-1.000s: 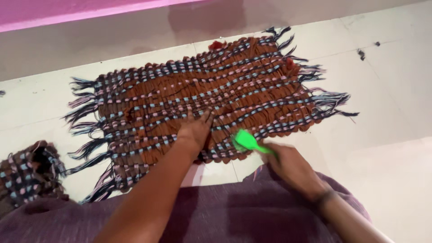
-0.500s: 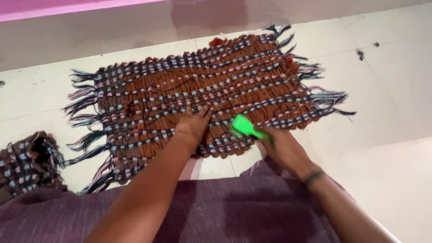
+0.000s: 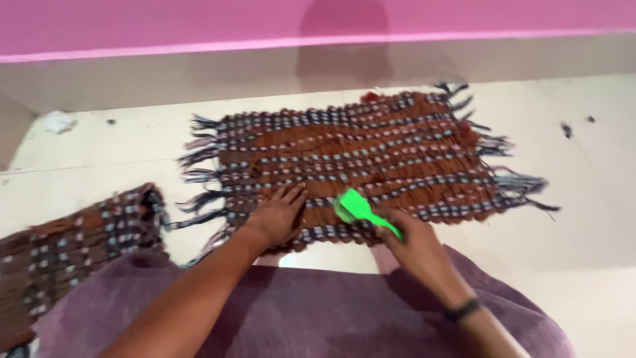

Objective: The person brushes a rug with a green brush, moving it across the surface and picking up debris by hand.

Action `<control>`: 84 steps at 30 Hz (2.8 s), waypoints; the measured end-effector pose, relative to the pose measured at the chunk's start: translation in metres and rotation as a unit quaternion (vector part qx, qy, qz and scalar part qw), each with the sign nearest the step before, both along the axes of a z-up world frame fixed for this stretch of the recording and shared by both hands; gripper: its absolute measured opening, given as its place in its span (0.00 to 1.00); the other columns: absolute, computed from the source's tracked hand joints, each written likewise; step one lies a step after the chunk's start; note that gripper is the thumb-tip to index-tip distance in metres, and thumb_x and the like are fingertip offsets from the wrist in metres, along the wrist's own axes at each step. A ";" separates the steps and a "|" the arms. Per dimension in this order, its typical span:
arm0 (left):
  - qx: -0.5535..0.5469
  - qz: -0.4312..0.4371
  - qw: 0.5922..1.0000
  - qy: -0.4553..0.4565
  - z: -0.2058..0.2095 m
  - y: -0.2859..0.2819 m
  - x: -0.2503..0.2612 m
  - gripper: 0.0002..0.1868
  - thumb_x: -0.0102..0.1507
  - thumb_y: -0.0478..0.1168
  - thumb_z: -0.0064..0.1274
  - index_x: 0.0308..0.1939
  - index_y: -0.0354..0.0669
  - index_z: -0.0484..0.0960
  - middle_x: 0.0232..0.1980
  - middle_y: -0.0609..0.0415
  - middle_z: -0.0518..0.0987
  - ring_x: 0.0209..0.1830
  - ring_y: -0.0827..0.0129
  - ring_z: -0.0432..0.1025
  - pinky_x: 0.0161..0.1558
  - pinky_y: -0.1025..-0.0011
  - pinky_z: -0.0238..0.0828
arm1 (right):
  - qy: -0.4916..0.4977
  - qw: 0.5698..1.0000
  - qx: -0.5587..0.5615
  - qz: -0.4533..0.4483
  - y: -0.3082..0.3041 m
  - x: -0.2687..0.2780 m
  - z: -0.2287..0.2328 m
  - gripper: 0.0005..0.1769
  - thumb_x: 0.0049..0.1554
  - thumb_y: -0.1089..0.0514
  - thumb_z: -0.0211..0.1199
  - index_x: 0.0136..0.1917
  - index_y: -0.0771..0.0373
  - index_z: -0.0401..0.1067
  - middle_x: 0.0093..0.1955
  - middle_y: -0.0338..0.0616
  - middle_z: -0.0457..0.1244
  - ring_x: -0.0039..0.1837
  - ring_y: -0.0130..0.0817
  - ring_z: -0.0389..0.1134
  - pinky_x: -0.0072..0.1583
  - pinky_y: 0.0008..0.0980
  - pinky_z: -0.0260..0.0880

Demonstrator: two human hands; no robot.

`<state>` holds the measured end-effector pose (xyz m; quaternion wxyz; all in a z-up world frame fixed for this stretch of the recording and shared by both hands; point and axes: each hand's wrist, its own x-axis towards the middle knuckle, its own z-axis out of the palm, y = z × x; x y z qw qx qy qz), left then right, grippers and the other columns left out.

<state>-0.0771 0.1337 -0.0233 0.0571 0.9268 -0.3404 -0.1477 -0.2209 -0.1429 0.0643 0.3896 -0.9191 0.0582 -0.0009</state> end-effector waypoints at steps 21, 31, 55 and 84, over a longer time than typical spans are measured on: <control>-0.121 0.124 0.984 0.038 -0.008 0.029 0.008 0.37 0.60 0.30 0.49 0.75 0.37 0.61 0.82 0.46 0.57 0.75 0.45 0.57 0.70 0.55 0.62 | 0.033 0.998 -0.036 -0.046 0.102 0.041 -0.017 0.26 0.61 0.56 0.57 0.72 0.53 0.67 0.65 0.53 0.69 0.57 0.52 0.73 0.58 0.44 0.74; -0.265 0.196 0.940 0.088 -0.045 0.043 0.046 0.40 0.58 0.26 0.51 0.75 0.34 0.60 0.77 0.39 0.61 0.77 0.48 0.55 0.75 0.60 0.49 | 0.084 0.994 -0.070 -0.028 0.089 0.002 -0.096 0.27 0.57 0.55 0.60 0.71 0.49 0.70 0.59 0.56 0.71 0.60 0.52 0.74 0.61 0.45 0.72; -0.110 0.126 0.972 0.164 -0.029 0.087 0.052 0.45 0.57 0.27 0.42 0.80 0.41 0.47 0.81 0.42 0.50 0.82 0.55 0.45 0.77 0.66 0.43 | 0.075 0.996 0.030 -0.031 0.151 0.049 -0.036 0.28 0.59 0.54 0.58 0.73 0.51 0.68 0.61 0.52 0.70 0.55 0.48 0.77 0.58 0.40 0.74; -0.248 0.241 0.935 0.079 -0.051 0.090 0.089 0.16 0.58 0.35 0.48 0.45 0.31 0.84 0.50 0.29 0.81 0.54 0.39 0.75 0.59 0.52 0.72 | -0.015 1.000 -0.018 0.006 0.193 0.013 -0.053 0.22 0.58 0.56 0.60 0.66 0.57 0.71 0.56 0.57 0.71 0.57 0.52 0.74 0.56 0.45 0.74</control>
